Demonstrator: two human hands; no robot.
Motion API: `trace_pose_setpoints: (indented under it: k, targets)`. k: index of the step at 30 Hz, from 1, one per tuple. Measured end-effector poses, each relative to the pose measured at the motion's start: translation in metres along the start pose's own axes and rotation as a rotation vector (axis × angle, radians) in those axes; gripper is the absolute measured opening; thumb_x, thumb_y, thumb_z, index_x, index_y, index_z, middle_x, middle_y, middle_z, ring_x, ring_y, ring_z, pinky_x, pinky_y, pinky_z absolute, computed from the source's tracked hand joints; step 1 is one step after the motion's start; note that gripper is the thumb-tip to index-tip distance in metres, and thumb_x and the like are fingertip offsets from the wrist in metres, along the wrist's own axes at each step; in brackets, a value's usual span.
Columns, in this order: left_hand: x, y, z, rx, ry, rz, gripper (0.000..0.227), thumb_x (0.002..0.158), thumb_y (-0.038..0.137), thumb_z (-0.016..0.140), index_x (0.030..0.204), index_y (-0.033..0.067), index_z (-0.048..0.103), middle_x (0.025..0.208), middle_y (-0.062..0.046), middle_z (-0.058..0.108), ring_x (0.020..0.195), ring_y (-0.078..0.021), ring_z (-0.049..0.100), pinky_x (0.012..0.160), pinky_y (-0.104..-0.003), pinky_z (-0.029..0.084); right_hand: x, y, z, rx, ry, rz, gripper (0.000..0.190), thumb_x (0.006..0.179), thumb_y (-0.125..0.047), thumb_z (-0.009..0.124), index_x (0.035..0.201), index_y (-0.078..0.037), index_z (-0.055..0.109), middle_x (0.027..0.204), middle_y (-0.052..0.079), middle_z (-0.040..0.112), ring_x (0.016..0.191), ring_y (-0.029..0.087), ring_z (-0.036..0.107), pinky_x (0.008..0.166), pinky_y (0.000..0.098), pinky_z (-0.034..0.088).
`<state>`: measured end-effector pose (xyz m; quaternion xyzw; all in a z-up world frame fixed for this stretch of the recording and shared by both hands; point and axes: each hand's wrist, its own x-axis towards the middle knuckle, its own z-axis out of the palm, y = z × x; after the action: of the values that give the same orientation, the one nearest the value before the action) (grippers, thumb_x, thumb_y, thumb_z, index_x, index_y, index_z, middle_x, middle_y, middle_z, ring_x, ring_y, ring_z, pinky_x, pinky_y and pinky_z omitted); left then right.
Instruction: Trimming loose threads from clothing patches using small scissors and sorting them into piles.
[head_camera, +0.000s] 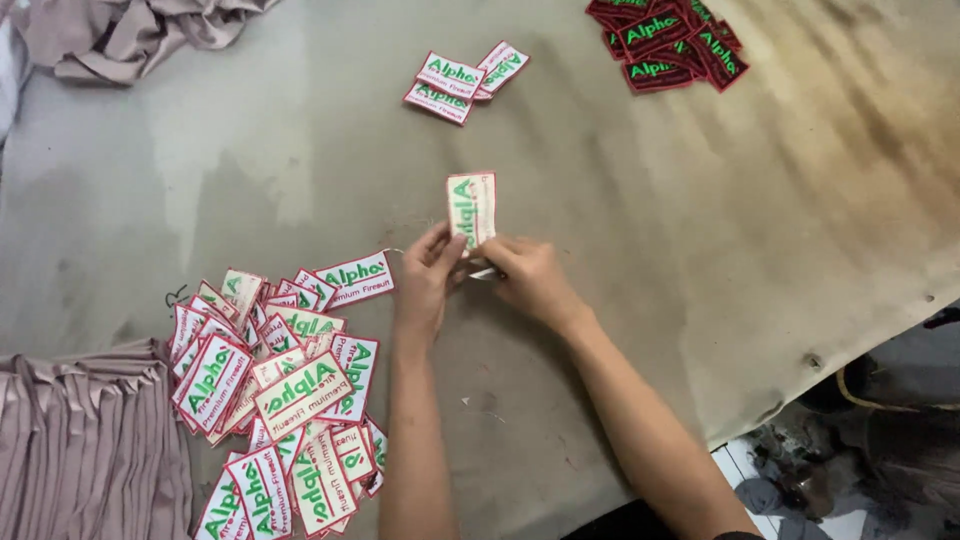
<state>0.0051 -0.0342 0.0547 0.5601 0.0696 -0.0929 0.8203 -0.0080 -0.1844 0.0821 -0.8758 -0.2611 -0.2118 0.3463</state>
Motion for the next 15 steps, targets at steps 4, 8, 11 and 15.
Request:
trace_pose_setpoints:
  k: [4,8,11,15]
  targets:
    - [0.01,-0.012,-0.012,0.117,0.087,0.039,0.029,0.1,0.014,0.07,0.125,-0.0007,0.07,0.1,-0.013,0.076,0.087,-0.0215,0.076,0.072,-0.034,0.064,0.003,0.003,-0.013,0.024,-0.419,0.341,0.044,0.082,0.003,0.08,0.119,-0.005,0.056,0.093,0.022,0.075,0.088,0.042,0.076,0.076,0.0516,0.061]
    - [0.007,-0.001,-0.01,0.122,0.098,0.073,0.037,0.1,0.016,0.07,0.128,-0.0079,0.066,0.103,-0.025,0.074,0.09,-0.0294,0.076,0.074,-0.04,0.065,0.006,0.01,-0.023,-0.023,-0.399,0.343,0.036,0.093,-0.009,0.074,0.121,0.0,0.054,0.097,0.024,0.071,0.093,0.042,0.074,0.082,0.0501,0.058]
    - [0.01,-0.006,-0.013,0.134,0.067,0.112,0.039,0.103,0.019,0.067,0.13,-0.0093,0.064,0.102,-0.027,0.074,0.09,-0.0329,0.076,0.075,-0.043,0.065,-0.002,0.026,-0.014,-0.238,-0.372,0.206,0.03,0.095,-0.009,0.072,0.123,-0.005,0.061,0.098,0.018,0.073,0.093,0.034,0.076,0.087,0.0443,0.057]
    - [0.003,0.007,-0.014,0.131,0.067,0.116,0.041,0.103,0.02,0.065,0.13,-0.0113,0.062,0.101,-0.027,0.073,0.089,-0.0336,0.077,0.076,-0.043,0.066,-0.006,0.03,-0.012,-0.402,-0.3,0.128,0.031,0.097,-0.016,0.075,0.126,-0.014,0.066,0.098,0.013,0.073,0.089,0.029,0.075,0.085,0.0401,0.055]
